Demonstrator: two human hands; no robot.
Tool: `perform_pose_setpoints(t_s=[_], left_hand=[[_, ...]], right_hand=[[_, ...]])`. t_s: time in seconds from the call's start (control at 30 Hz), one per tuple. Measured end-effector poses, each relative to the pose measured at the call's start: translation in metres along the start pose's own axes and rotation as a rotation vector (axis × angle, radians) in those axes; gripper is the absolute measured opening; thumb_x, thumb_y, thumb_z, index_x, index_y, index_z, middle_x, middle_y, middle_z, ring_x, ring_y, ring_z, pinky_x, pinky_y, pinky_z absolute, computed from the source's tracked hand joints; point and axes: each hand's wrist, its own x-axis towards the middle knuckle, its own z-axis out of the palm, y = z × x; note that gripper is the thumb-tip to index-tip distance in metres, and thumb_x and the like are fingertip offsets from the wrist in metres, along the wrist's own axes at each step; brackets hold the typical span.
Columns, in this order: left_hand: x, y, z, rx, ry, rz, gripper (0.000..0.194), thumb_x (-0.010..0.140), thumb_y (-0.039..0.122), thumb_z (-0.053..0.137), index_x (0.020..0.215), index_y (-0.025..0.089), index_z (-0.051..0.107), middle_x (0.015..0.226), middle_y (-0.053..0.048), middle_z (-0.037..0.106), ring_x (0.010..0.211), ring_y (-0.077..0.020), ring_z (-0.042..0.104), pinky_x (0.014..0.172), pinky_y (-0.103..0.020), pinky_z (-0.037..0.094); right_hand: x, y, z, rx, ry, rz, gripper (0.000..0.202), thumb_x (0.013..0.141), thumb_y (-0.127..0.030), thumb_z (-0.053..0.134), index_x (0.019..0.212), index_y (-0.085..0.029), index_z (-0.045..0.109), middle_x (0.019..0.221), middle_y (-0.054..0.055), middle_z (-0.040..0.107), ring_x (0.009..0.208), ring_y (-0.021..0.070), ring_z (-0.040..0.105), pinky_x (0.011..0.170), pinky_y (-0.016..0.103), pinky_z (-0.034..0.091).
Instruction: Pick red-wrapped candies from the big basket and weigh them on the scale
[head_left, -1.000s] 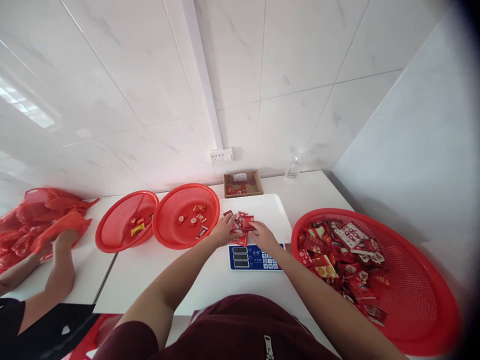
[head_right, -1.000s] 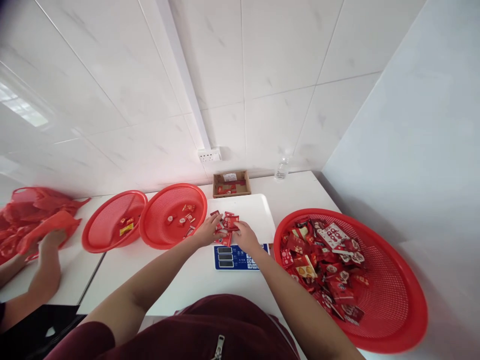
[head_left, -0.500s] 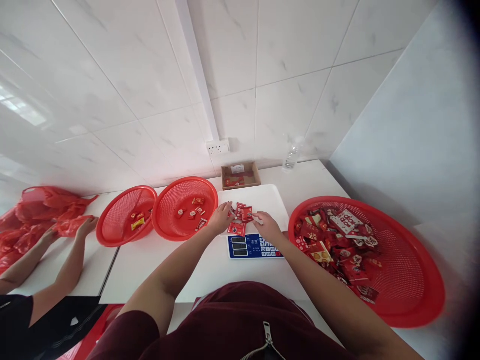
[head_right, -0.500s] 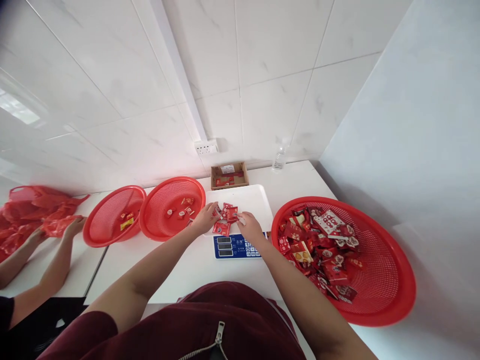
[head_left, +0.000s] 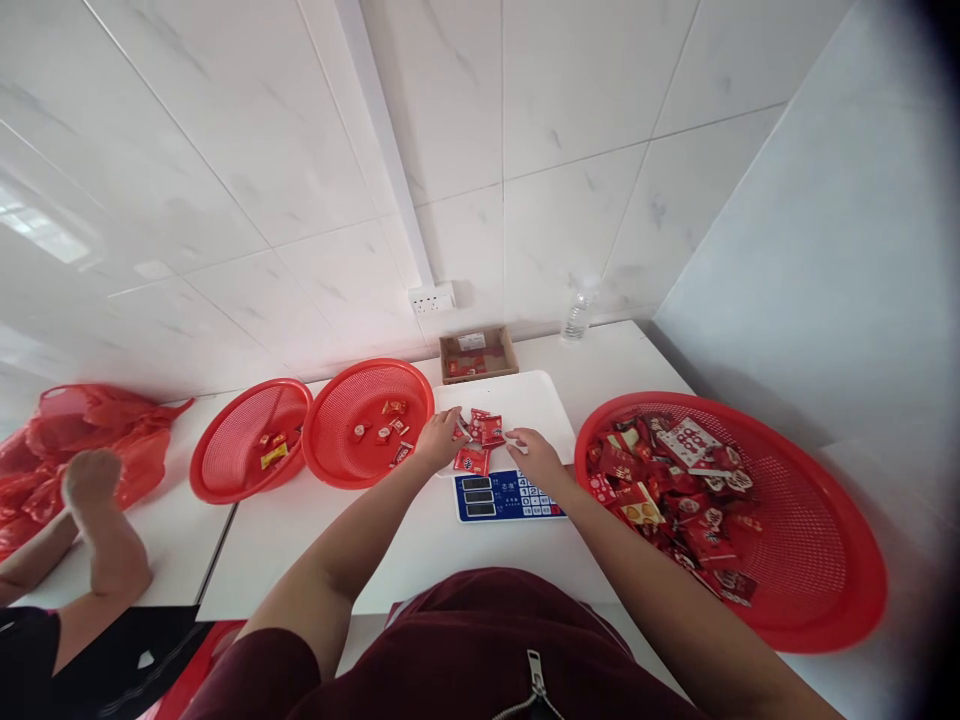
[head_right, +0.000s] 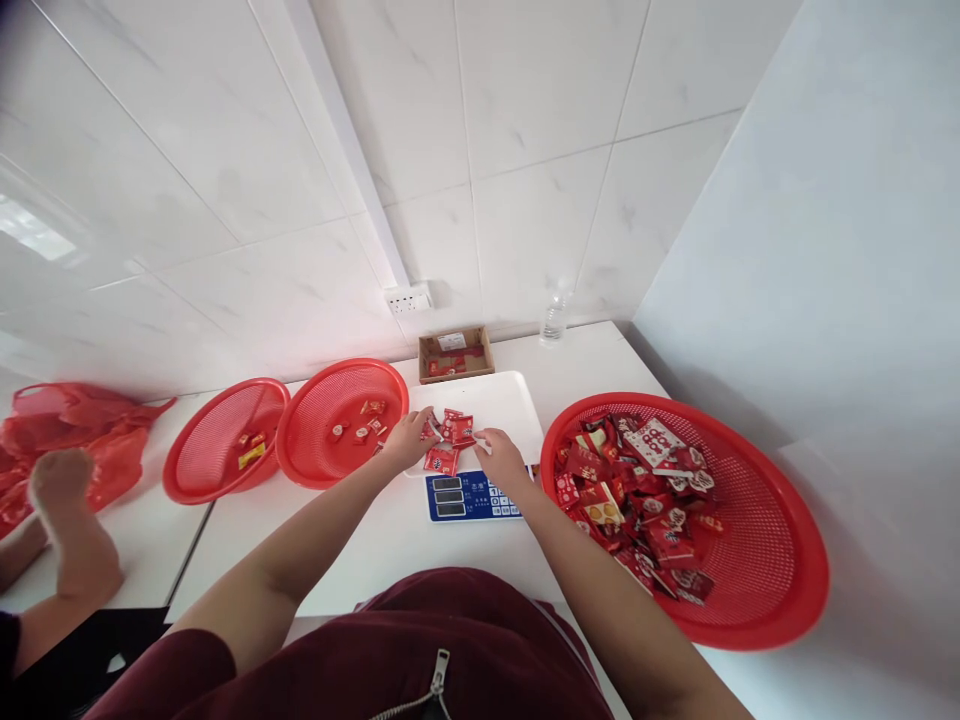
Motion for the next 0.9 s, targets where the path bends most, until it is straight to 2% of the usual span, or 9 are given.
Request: perform_pose_setpoints(t_s=[0.17,0.27,0.43,0.53,0.63,0.7,0.77,0.9], left_hand=[[0.0,0.0,0.003,-0.023,-0.009,0.006,0.061,0.086,0.036,0.051,0.14,0.017,0.031,0.139,-0.014,0.046,0.127,-0.0255,0.043,0.099,-0.037,0.038],[-0.001,-0.001,0.006,-0.036,-0.026,0.027,0.062,0.085,0.035,0.052,0.141,0.018,0.031,0.139,-0.013,0.047,0.126,-0.0251,0.045,0.1,-0.037,0.039],[-0.007,-0.003,0.007,-0.058,-0.023,0.054,0.061,0.085,0.034,0.052,0.14,0.019,0.032,0.139,-0.012,0.047,0.127,-0.0249,0.045,0.102,-0.038,0.04],[-0.013,-0.008,0.006,-0.092,0.041,0.095,0.056,0.085,0.033,0.053,0.137,0.018,0.036,0.14,-0.011,0.045,0.129,-0.0232,0.042,0.105,-0.037,0.038],[-0.026,-0.017,0.008,-0.111,0.151,0.079,0.054,0.086,0.036,0.052,0.136,0.02,0.038,0.141,-0.011,0.044,0.133,-0.0233,0.038,0.108,-0.04,0.035],[-0.039,-0.028,0.012,-0.1,0.218,0.016,0.056,0.087,0.041,0.049,0.138,0.021,0.035,0.144,-0.012,0.042,0.135,-0.0254,0.034,0.108,-0.043,0.035],[-0.057,-0.039,0.016,-0.069,0.263,-0.021,0.059,0.088,0.045,0.048,0.14,0.023,0.032,0.146,-0.012,0.04,0.138,-0.0268,0.03,0.109,-0.046,0.033],[-0.086,-0.05,0.024,0.027,0.231,0.011,0.072,0.083,0.054,0.052,0.144,0.025,0.028,0.15,-0.011,0.034,0.141,-0.0292,0.022,0.113,-0.05,0.023]], right_hand=[[0.002,-0.006,0.001,0.032,-0.041,0.065,0.039,0.081,-0.026,0.051,0.118,-0.02,0.059,0.125,0.009,0.058,0.098,0.0192,0.062,0.088,0.035,0.049],[0.005,-0.01,0.006,0.069,-0.091,0.062,0.047,0.077,-0.021,0.053,0.124,-0.018,0.055,0.126,0.01,0.059,0.097,0.0206,0.062,0.091,0.038,0.048],[0.004,-0.016,0.014,0.161,-0.176,-0.082,0.039,0.074,-0.015,0.051,0.11,-0.021,0.064,0.12,0.005,0.064,0.111,0.0207,0.058,0.098,0.037,0.044],[0.001,-0.018,0.011,0.154,-0.157,-0.093,0.033,0.075,-0.019,0.051,0.105,-0.021,0.066,0.12,0.007,0.064,0.106,0.0208,0.06,0.096,0.038,0.045],[-0.01,-0.014,-0.003,0.143,-0.062,-0.051,0.033,0.076,-0.028,0.05,0.104,-0.021,0.065,0.123,0.009,0.062,0.093,0.0195,0.063,0.085,0.037,0.051],[-0.024,-0.004,-0.02,0.156,0.026,-0.043,0.033,0.077,-0.034,0.049,0.103,-0.022,0.065,0.121,0.008,0.063,0.091,0.0193,0.063,0.079,0.035,0.053],[-0.044,0.012,-0.042,0.15,0.128,-0.019,0.034,0.077,-0.041,0.048,0.101,-0.023,0.065,0.115,0.009,0.065,0.093,0.0207,0.063,0.081,0.036,0.053],[-0.092,0.055,-0.084,0.027,0.315,0.123,0.039,0.076,-0.048,0.047,0.099,-0.023,0.065,0.11,0.01,0.067,0.1,0.0246,0.062,0.088,0.04,0.05]])
